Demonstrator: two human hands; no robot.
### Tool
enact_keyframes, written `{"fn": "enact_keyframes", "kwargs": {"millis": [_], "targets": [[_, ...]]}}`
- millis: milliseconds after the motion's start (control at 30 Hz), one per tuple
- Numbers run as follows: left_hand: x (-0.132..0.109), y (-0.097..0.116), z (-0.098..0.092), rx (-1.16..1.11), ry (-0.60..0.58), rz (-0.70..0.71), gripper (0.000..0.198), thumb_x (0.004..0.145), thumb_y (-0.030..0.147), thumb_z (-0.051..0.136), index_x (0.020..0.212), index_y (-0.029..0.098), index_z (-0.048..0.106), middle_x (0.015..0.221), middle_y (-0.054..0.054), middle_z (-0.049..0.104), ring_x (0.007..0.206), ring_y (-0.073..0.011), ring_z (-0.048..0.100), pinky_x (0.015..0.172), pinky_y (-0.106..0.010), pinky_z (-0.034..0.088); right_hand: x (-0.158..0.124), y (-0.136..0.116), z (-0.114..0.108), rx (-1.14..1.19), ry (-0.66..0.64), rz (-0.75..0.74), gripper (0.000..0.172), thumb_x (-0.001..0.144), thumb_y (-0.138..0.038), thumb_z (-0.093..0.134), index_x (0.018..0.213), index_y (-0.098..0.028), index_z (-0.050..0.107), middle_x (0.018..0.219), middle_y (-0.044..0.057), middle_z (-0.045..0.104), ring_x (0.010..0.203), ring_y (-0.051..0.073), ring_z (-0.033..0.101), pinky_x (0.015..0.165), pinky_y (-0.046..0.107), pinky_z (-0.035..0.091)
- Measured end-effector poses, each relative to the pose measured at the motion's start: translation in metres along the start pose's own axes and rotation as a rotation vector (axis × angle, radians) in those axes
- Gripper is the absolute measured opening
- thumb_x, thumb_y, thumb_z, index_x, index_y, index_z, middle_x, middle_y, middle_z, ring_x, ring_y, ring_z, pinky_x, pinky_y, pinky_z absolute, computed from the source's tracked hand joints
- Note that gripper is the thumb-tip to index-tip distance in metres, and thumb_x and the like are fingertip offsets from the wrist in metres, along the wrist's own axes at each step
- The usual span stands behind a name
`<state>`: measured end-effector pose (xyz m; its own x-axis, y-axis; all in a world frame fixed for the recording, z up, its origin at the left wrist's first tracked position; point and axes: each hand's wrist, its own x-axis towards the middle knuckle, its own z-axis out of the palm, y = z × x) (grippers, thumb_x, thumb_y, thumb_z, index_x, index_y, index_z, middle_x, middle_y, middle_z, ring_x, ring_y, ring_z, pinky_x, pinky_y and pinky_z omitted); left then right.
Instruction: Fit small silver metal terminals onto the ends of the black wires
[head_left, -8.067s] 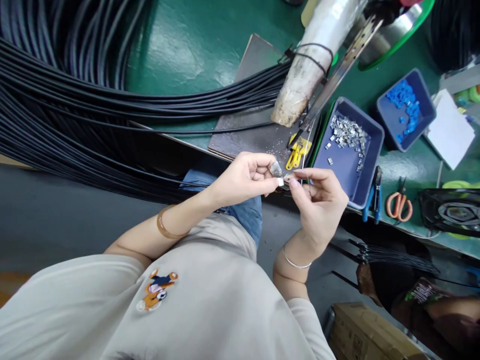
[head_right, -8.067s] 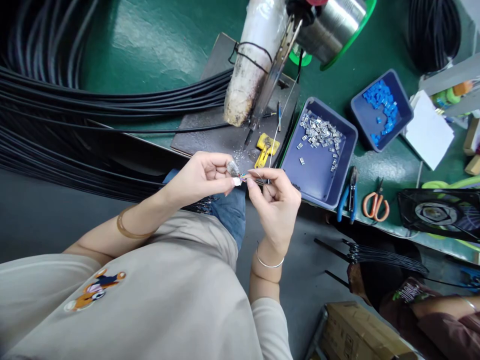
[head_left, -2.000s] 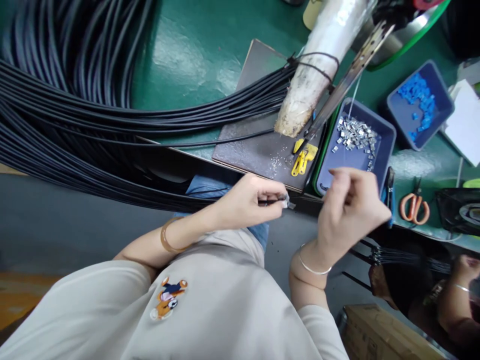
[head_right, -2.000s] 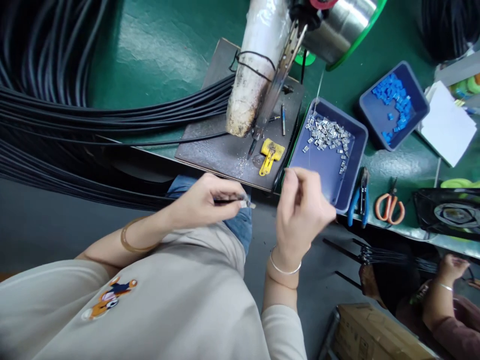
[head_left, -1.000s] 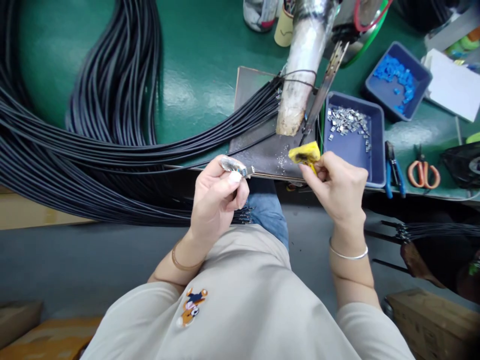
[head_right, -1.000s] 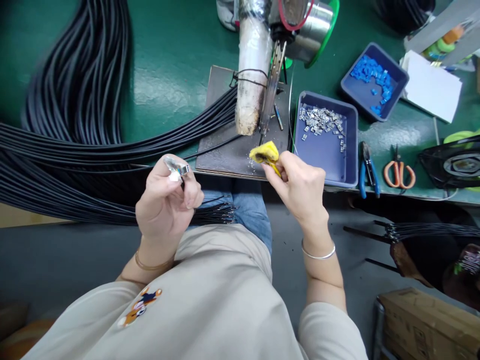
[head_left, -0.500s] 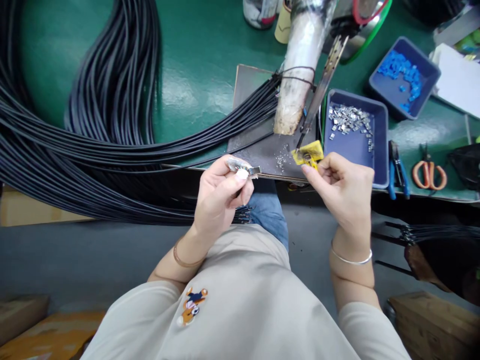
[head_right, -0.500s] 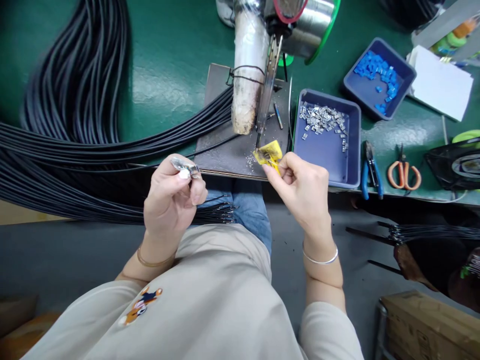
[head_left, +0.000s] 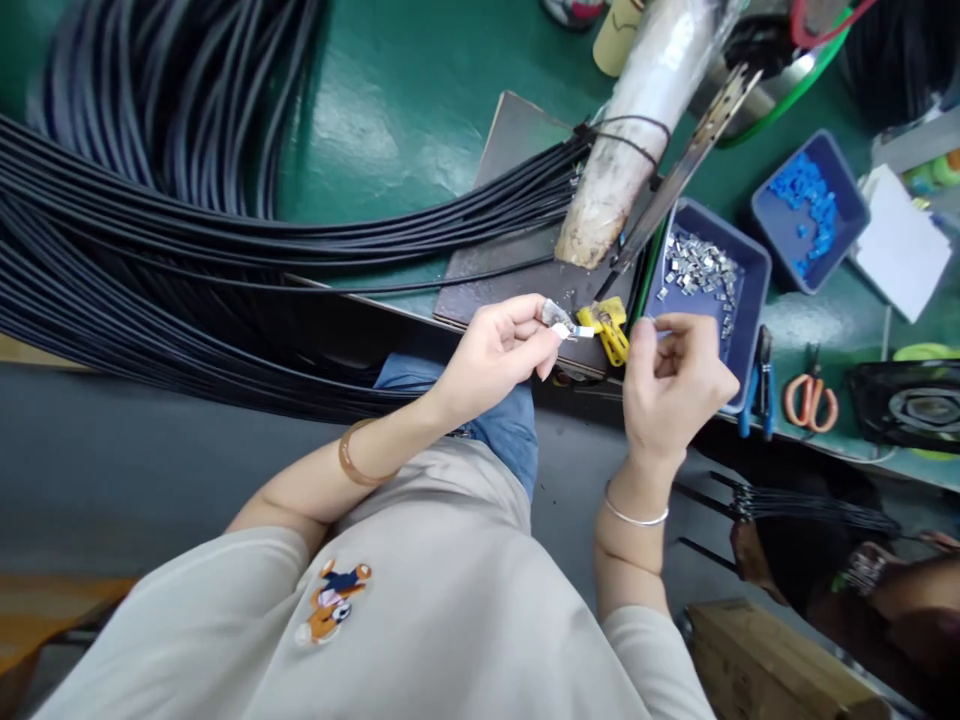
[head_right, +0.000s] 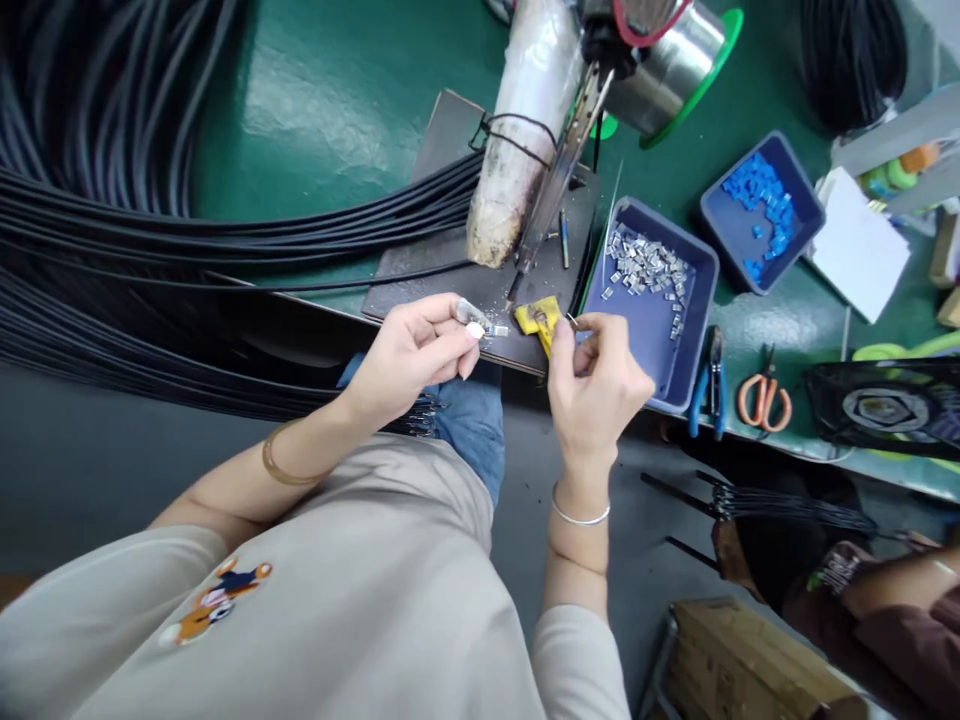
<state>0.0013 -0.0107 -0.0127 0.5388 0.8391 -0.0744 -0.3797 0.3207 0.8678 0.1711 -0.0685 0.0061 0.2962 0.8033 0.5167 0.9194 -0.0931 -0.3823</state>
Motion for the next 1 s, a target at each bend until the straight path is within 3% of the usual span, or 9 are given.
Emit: {"fn": "enact_keyframes", "kwargs": {"millis": [67,133,300,533,633,733,800,900,1000], "targets": [[0.002,-0.003,0.002,0.028,0.0,0.013,0.017,0.085,0.02,0.064,0.074,0.015,0.052,0.053,0.005,0.053,0.042,-0.0009,0.041,0.042,-0.014,0.029,-0.006,-0.007,0.001,0.17,0.145,0.047,0.018,0.095,-0.036,0.052,0.089,-0.021,0.059,0.061,-0.005,0.046,0.046,0.006,0.039,0.047,0.025,0.028],[0.003,-0.004,0.004,0.062,0.004,0.03,0.014,0.083,0.014,0.061,0.073,0.015,0.051,0.053,0.005,0.054,0.044,-0.0011,0.044,0.044,-0.013,0.032,-0.013,-0.015,0.002,0.298,0.186,0.053,0.011,0.094,-0.03,0.054,0.094,-0.022,0.061,0.066,-0.005,0.051,0.045,0.005,0.041,0.045,0.023,0.03],[0.004,-0.004,0.007,0.156,0.025,0.071,0.014,0.082,0.009,0.057,0.072,0.015,0.05,0.053,0.006,0.051,0.046,-0.0019,0.045,0.046,-0.013,0.036,-0.023,-0.018,0.008,0.166,0.033,-0.244,0.02,0.091,-0.018,0.059,0.107,-0.025,0.068,0.083,-0.002,0.07,0.055,0.006,0.053,0.054,0.022,0.041],[0.005,-0.008,0.007,0.187,0.043,0.096,0.013,0.081,0.013,0.058,0.071,0.015,0.05,0.054,0.005,0.052,0.048,-0.0028,0.047,0.047,-0.013,0.039,-0.022,-0.005,0.007,-0.063,-0.001,-0.495,0.027,0.086,-0.019,0.067,0.113,-0.023,0.069,0.075,-0.001,0.071,0.062,0.007,0.061,0.062,0.022,0.042],[0.005,-0.007,0.008,0.182,0.068,0.108,0.012,0.08,0.011,0.058,0.071,0.015,0.052,0.054,0.005,0.052,0.048,-0.0028,0.048,0.047,-0.013,0.039,-0.026,-0.005,0.009,-0.012,0.03,-0.433,0.028,0.089,-0.018,0.062,0.116,-0.024,0.066,0.078,-0.001,0.072,0.059,0.008,0.062,0.059,0.022,0.044],[0.006,-0.004,0.009,0.179,0.097,0.113,0.012,0.079,0.009,0.057,0.069,0.015,0.053,0.052,0.005,0.052,0.046,-0.0028,0.047,0.045,-0.013,0.037,-0.03,-0.009,0.012,0.256,0.16,-0.198,0.035,0.092,-0.015,0.055,0.125,-0.026,0.058,0.083,0.0,0.074,0.053,0.01,0.063,0.048,0.023,0.046],[0.006,-0.003,0.01,0.176,0.108,0.11,0.012,0.079,0.009,0.058,0.069,0.015,0.054,0.052,0.004,0.053,0.046,-0.0033,0.047,0.045,-0.014,0.037,-0.031,-0.012,0.014,0.401,0.206,-0.075,0.033,0.091,-0.013,0.057,0.12,-0.027,0.058,0.089,0.0,0.075,0.059,0.012,0.069,0.051,0.025,0.053],[0.007,-0.003,0.011,0.17,0.119,0.117,0.012,0.078,0.01,0.061,0.069,0.015,0.056,0.054,0.004,0.054,0.048,-0.0039,0.049,0.046,-0.014,0.038,-0.028,-0.015,0.017,0.414,0.146,-0.11,0.022,0.086,-0.012,0.064,0.104,-0.025,0.063,0.099,0.002,0.075,0.086,0.018,0.075,0.073,0.032,0.063],[0.009,-0.004,0.011,0.187,0.125,0.137,0.013,0.077,0.009,0.063,0.068,0.015,0.056,0.056,0.003,0.054,0.05,-0.0041,0.05,0.047,-0.015,0.038,-0.025,-0.017,0.019,0.351,0.118,-0.225,0.017,0.085,-0.012,0.065,0.097,-0.023,0.062,0.106,0.004,0.074,0.097,0.019,0.074,0.08,0.035,0.064]]}}
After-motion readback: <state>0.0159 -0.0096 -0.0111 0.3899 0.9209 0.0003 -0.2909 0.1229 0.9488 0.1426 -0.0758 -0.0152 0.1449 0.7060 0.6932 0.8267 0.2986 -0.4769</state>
